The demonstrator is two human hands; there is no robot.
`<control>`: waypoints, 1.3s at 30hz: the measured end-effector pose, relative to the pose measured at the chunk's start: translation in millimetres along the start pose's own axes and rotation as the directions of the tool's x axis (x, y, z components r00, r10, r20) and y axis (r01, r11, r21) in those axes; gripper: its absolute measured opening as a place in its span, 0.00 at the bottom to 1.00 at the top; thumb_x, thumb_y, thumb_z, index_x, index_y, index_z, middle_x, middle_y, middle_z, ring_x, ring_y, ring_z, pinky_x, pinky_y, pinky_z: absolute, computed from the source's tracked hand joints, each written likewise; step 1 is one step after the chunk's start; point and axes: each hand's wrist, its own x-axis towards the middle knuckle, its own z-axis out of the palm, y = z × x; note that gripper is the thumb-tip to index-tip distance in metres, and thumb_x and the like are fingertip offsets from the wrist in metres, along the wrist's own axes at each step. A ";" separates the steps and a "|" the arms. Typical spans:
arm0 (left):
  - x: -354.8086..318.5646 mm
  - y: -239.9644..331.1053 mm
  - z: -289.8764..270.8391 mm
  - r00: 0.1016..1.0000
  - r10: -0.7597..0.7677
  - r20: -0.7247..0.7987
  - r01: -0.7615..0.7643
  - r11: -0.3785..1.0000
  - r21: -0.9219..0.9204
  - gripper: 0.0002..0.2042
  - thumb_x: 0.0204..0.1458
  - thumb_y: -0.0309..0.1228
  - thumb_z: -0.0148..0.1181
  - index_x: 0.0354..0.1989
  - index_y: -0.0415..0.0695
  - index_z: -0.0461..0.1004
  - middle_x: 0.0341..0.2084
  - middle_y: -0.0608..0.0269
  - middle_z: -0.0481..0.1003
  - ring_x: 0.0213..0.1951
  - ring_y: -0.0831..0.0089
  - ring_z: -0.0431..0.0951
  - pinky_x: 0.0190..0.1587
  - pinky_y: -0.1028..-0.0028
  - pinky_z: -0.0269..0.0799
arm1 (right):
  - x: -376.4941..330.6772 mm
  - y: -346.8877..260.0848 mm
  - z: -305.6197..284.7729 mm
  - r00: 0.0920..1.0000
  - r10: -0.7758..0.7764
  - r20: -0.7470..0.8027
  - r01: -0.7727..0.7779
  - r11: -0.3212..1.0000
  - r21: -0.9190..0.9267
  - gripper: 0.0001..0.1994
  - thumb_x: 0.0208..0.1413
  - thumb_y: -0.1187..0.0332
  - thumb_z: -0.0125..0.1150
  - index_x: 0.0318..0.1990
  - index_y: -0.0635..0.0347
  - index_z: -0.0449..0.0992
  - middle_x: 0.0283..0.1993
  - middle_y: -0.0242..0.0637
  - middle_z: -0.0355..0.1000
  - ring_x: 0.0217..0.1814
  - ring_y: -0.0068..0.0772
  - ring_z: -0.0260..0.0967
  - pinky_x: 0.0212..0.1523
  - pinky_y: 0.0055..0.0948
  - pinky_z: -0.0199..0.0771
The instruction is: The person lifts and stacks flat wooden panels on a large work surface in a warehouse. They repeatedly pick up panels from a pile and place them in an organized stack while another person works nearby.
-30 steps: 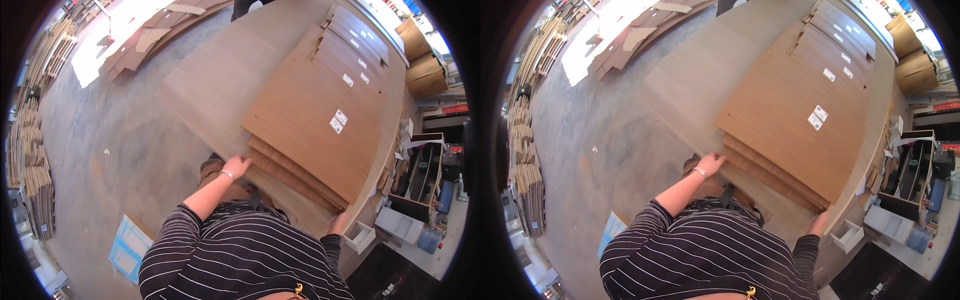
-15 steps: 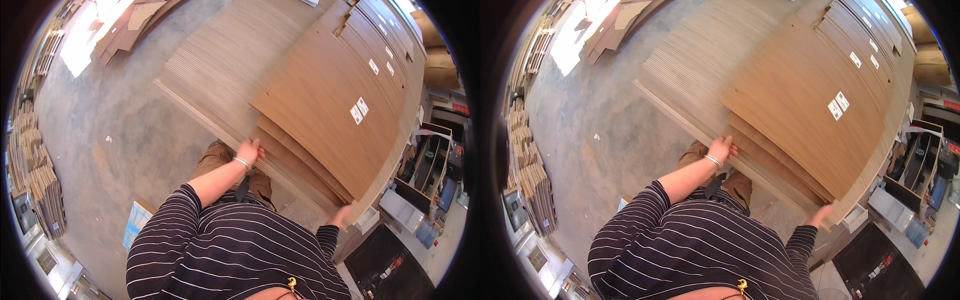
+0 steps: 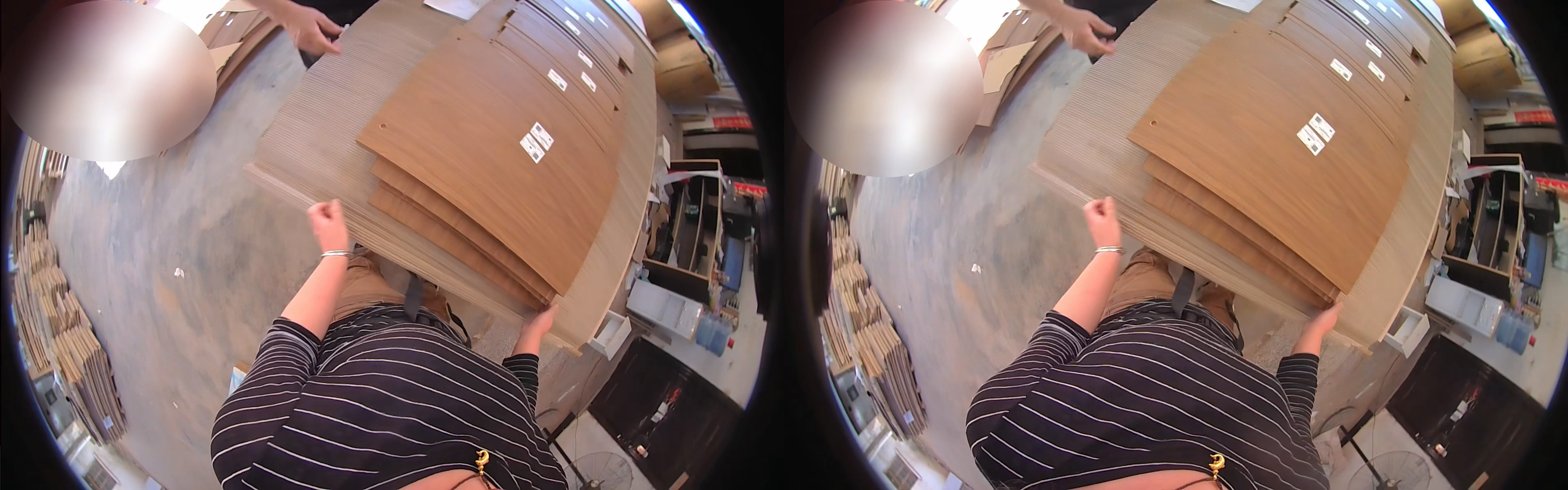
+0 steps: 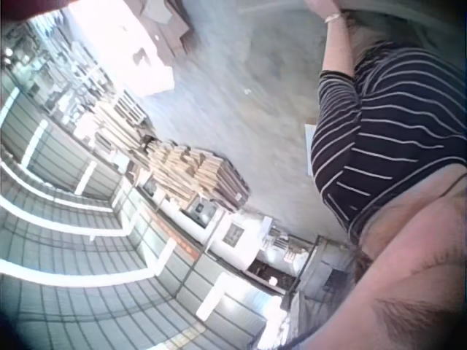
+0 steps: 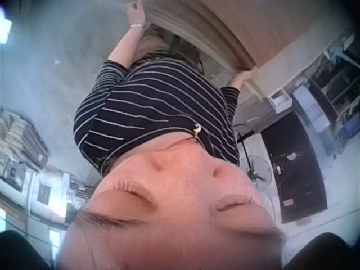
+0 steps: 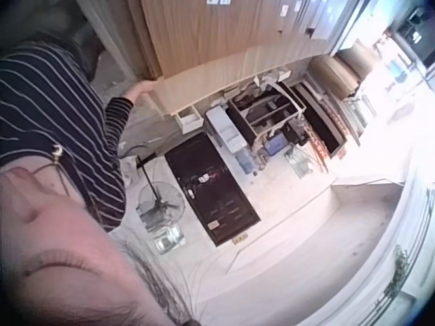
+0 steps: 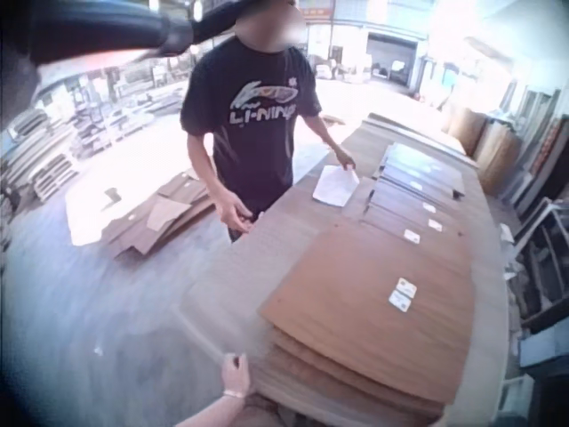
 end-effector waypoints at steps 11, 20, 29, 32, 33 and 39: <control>-76.7 -0.7 -11.3 0.275 -0.250 0.928 0.959 0.143 -0.246 0.22 0.49 0.38 0.54 0.50 0.44 0.59 0.50 0.59 0.64 0.53 0.60 0.61 0.53 0.51 0.56 | -44.0 20.2 -23.3 0.905 -0.359 0.229 0.375 0.419 -0.827 0.19 0.54 0.59 0.47 0.44 0.67 0.66 0.47 0.50 0.64 0.48 0.43 0.62 0.51 0.40 0.54; -43.2 95.8 -28.0 0.215 0.091 0.972 0.866 0.442 -0.233 0.10 0.52 0.34 0.49 0.26 0.40 0.69 0.20 0.58 0.72 0.26 0.66 0.74 0.35 0.65 0.73 | -95.1 -35.0 -23.4 0.638 -0.727 0.254 0.627 0.300 -0.719 0.18 0.54 0.62 0.46 0.47 0.66 0.65 0.46 0.49 0.64 0.46 0.46 0.60 0.50 0.39 0.55; -11.5 158.1 67.6 0.424 -0.117 0.898 0.838 0.428 -0.339 0.13 0.52 0.36 0.49 0.20 0.42 0.68 0.15 0.59 0.71 0.21 0.64 0.74 0.30 0.65 0.74 | -134.7 -16.9 -2.1 0.853 -0.521 0.036 0.477 0.749 -0.460 0.19 0.54 0.65 0.48 0.51 0.67 0.59 0.49 0.47 0.62 0.49 0.37 0.61 0.50 0.33 0.60; -13.1 150.9 66.5 0.443 -0.098 0.891 0.833 0.413 -0.368 0.12 0.52 0.36 0.49 0.21 0.43 0.67 0.16 0.60 0.71 0.22 0.66 0.73 0.30 0.65 0.73 | -140.0 13.7 -14.8 0.883 -0.464 0.069 0.443 0.776 -0.449 0.20 0.53 0.67 0.49 0.52 0.66 0.58 0.50 0.46 0.61 0.48 0.36 0.62 0.49 0.32 0.62; -14.8 149.3 64.6 0.453 -0.094 0.887 0.830 0.409 -0.380 0.11 0.52 0.36 0.49 0.21 0.43 0.67 0.16 0.60 0.70 0.22 0.67 0.73 0.30 0.65 0.73 | -139.9 23.9 -18.0 0.886 -0.455 0.084 0.442 0.777 -0.449 0.20 0.53 0.67 0.49 0.52 0.65 0.58 0.50 0.46 0.61 0.47 0.36 0.62 0.48 0.31 0.62; -37.0 116.8 -20.7 0.322 -0.076 0.944 0.836 0.490 -0.246 0.11 0.53 0.38 0.48 0.22 0.46 0.64 0.14 0.64 0.68 0.19 0.70 0.67 0.27 0.68 0.67 | -129.6 40.2 -29.2 0.906 -0.422 -0.031 0.383 0.849 -0.364 0.21 0.53 0.68 0.48 0.54 0.64 0.57 0.50 0.47 0.61 0.47 0.35 0.62 0.47 0.30 0.63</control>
